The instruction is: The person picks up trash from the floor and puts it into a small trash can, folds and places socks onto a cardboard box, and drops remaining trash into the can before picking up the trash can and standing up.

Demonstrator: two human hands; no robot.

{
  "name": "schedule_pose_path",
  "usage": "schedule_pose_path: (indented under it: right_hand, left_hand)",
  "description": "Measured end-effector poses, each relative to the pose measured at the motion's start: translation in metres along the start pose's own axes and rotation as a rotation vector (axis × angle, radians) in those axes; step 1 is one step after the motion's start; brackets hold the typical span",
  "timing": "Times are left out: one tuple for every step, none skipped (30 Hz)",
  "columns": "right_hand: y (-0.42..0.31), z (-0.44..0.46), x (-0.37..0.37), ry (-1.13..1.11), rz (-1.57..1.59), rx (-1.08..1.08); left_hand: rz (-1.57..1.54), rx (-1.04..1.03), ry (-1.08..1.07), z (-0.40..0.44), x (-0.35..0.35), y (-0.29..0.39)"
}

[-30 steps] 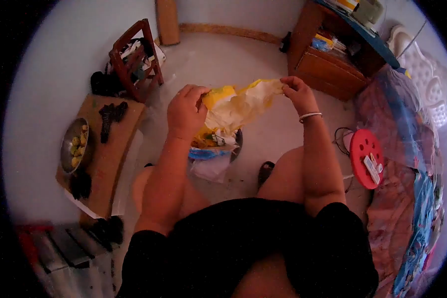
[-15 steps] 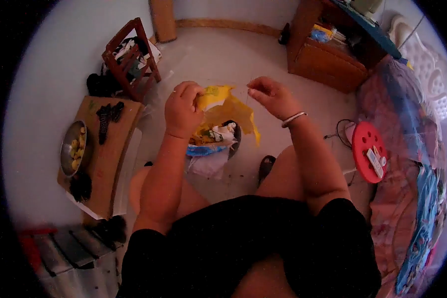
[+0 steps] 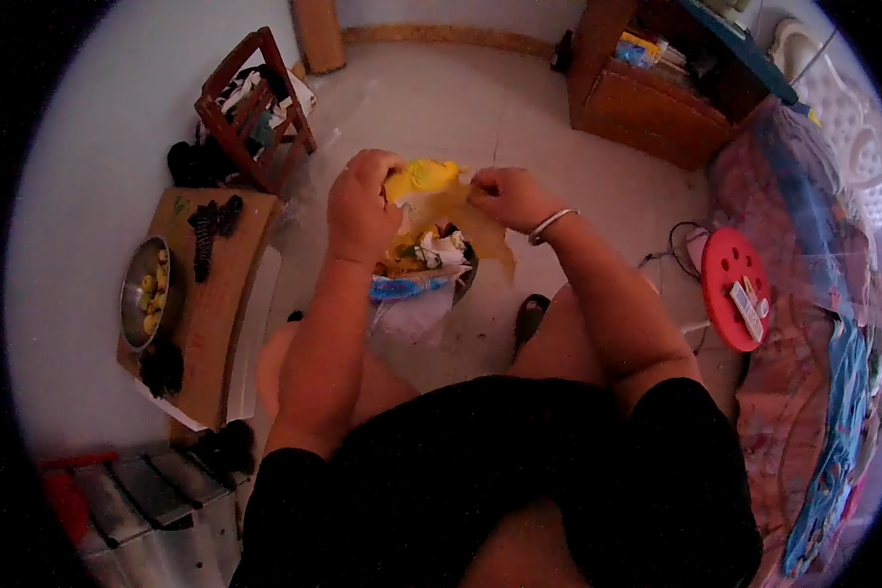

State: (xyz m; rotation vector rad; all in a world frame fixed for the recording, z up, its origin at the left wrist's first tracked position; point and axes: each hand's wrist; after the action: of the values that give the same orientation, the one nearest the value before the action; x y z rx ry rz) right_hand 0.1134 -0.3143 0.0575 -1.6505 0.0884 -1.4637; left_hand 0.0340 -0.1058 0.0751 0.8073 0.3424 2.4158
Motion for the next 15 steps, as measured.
schedule_pose_path:
  right_hand:
    - [0.004, 0.001, 0.003, -0.003, 0.002, -0.002]
    - [0.007, 0.001, 0.008, 0.027, -0.033, 0.01]
    - [0.011, 0.001, 0.012, 0.056, -0.067, 0.021]
    - [0.017, 0.002, 0.014, 0.056, -0.065, 0.02]
    - [0.022, 0.003, 0.016, 0.08, 0.001, 0.025]
    - [0.025, 0.002, 0.017, 0.104, 0.067, 0.029]
    - [0.028, 0.002, 0.017, 0.104, 0.067, 0.029]
    - [0.026, 0.001, 0.02, 0.096, 0.106, -0.023]
    - [0.025, 0.001, 0.022, 0.088, 0.144, -0.075]
    - [0.027, 0.001, 0.024, 0.088, 0.145, -0.076]
    - [0.028, 0.002, 0.026, 0.057, 0.156, -0.067]
    - [0.03, 0.002, 0.027, 0.025, 0.167, -0.058]
    - [0.033, 0.002, 0.029, 0.024, 0.168, -0.058]
    - [0.035, 0.002, 0.03, 0.032, 0.179, -0.059]
    - [0.037, 0.001, 0.031, 0.039, 0.191, -0.059]
  left_hand:
    - [-0.02, 0.013, -0.013, 0.001, 0.002, -0.002]
    - [-0.019, 0.014, -0.015, 0.003, 0.004, -0.004]
    - [-0.014, 0.025, -0.004, 0.004, 0.007, -0.006]
    - [-0.008, 0.035, 0.008, 0.005, 0.009, -0.008]
    - [-0.008, 0.035, 0.006, 0.005, 0.01, -0.01]
    - [-0.049, 0.054, 0.011, 0.005, 0.012, -0.013]
    - [-0.091, 0.073, 0.017, 0.005, 0.012, -0.015]
    - [-0.091, 0.073, 0.016, 0.005, 0.013, -0.015]
    - [-0.075, 0.088, 0.018, 0.005, 0.014, -0.015]
    - [-0.06, 0.103, 0.019, 0.006, 0.014, -0.016]
    - [-0.06, 0.104, 0.018, 0.006, 0.014, -0.018]
    - [-0.072, 0.158, 0.005, 0.006, 0.015, -0.021]
    - [-0.085, 0.212, -0.006, 0.005, 0.015, -0.023]
    - [-0.084, 0.212, -0.006, 0.006, 0.018, -0.024]
    - [-0.058, 0.196, 0.009, 0.008, 0.022, -0.025]
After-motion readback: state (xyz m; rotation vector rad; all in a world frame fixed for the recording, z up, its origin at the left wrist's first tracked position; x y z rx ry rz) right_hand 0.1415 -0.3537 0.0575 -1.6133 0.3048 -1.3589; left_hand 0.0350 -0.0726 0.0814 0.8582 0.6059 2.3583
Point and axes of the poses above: each hand's wrist, its own z-axis towards the middle knuckle, its own x-axis out of the back of the hand, y = z × x, and after that the axes turned 6 degrees about y, right-handed
